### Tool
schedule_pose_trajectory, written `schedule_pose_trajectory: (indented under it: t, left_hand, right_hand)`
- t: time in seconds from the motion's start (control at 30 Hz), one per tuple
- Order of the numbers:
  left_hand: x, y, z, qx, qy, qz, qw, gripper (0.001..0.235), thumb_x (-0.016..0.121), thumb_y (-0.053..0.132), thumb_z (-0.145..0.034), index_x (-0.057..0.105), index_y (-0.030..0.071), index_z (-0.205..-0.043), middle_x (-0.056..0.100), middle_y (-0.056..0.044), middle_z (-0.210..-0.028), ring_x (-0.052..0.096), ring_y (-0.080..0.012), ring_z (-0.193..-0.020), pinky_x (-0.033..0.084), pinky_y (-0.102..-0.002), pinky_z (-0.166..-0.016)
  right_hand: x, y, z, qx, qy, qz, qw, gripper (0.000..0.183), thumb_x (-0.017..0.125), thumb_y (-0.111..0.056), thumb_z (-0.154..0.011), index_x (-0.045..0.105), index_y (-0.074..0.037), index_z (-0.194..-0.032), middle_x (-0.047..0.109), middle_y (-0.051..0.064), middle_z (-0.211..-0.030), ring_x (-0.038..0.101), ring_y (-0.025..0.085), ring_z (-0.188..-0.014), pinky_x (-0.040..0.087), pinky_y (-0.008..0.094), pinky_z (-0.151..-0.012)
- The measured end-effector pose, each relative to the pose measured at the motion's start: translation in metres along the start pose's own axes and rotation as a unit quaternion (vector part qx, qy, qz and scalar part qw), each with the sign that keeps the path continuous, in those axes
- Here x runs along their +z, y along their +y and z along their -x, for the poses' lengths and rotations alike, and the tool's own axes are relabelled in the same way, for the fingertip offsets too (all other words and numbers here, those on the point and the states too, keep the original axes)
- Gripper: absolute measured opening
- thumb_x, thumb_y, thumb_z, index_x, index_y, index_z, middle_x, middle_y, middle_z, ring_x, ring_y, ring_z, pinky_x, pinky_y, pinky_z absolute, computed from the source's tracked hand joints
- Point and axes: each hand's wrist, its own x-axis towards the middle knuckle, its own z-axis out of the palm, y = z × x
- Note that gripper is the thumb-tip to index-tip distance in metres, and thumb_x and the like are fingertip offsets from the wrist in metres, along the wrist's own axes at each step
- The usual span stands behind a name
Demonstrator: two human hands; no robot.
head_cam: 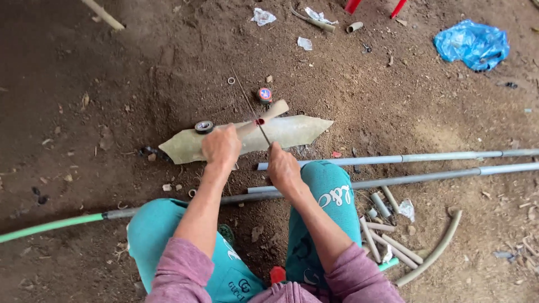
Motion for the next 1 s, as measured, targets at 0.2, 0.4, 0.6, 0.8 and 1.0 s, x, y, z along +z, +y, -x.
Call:
schedule_pose_trajectory:
  t: [0.2,0.4,0.6,0.8,1.0]
  left_hand:
    - [-0.024,-0.022,0.002,-0.096,-0.026,0.035,0.994,0.047,0.037,0.022,-0.113,0.079,0.001,-0.120,0.080,-0.028,-0.104,0.079,-0.0449,-0.101,0.060,-0.056,-0.090]
    - [0.012,-0.010,-0.002,0.037,-0.013,-0.002,0.999,0.029,0.055,0.014,-0.106,0.076,0.000,-0.119,0.079,-0.029,-0.093,0.080,-0.0441,-0.091,0.061,-0.058,-0.086]
    - [-0.015,-0.029,0.003,-0.030,0.020,0.015,0.999,0.031,0.049,0.010,-0.106,0.078,-0.001,-0.111,0.078,-0.026,-0.086,0.079,-0.0429,-0.084,0.059,-0.055,-0.077]
    - [0.003,-0.010,0.005,0.032,0.007,0.007,0.999,0.030,0.051,0.011,-0.102,0.079,0.006,-0.112,0.079,-0.020,-0.083,0.080,-0.0394,-0.082,0.058,-0.055,-0.076]
    - [0.020,-0.013,0.004,0.008,-0.007,0.025,1.000,0.034,0.048,0.013,-0.109,0.078,0.003,-0.122,0.079,-0.024,-0.089,0.077,-0.0379,-0.082,0.060,-0.054,-0.087]
  right_hand:
    - [0.009,-0.004,0.041,-0.007,-0.053,0.019,0.998,0.025,0.036,-0.031,-0.115,0.051,-0.012,-0.120,0.074,0.028,-0.080,0.079,0.047,-0.081,0.064,0.061,-0.069]
    - [0.005,0.002,0.004,-0.023,0.011,0.004,1.000,0.028,0.039,-0.023,-0.113,0.055,-0.003,-0.123,0.073,0.031,-0.081,0.077,0.047,-0.076,0.063,0.059,-0.060]
    - [0.007,-0.001,0.048,-0.039,-0.048,0.012,0.998,0.044,0.042,-0.020,-0.115,0.054,0.009,-0.145,0.076,0.031,-0.085,0.078,0.044,-0.074,0.065,0.058,-0.056]
    - [0.017,0.011,0.011,-0.008,0.006,0.015,1.000,0.029,0.041,-0.031,-0.114,0.056,-0.007,-0.118,0.073,0.030,-0.080,0.077,0.050,-0.079,0.063,0.064,-0.064]
    - [-0.003,-0.002,0.030,0.011,-0.032,0.015,0.999,0.025,0.037,-0.029,-0.115,0.055,-0.013,-0.118,0.074,0.025,-0.082,0.079,0.043,-0.079,0.066,0.058,-0.065]
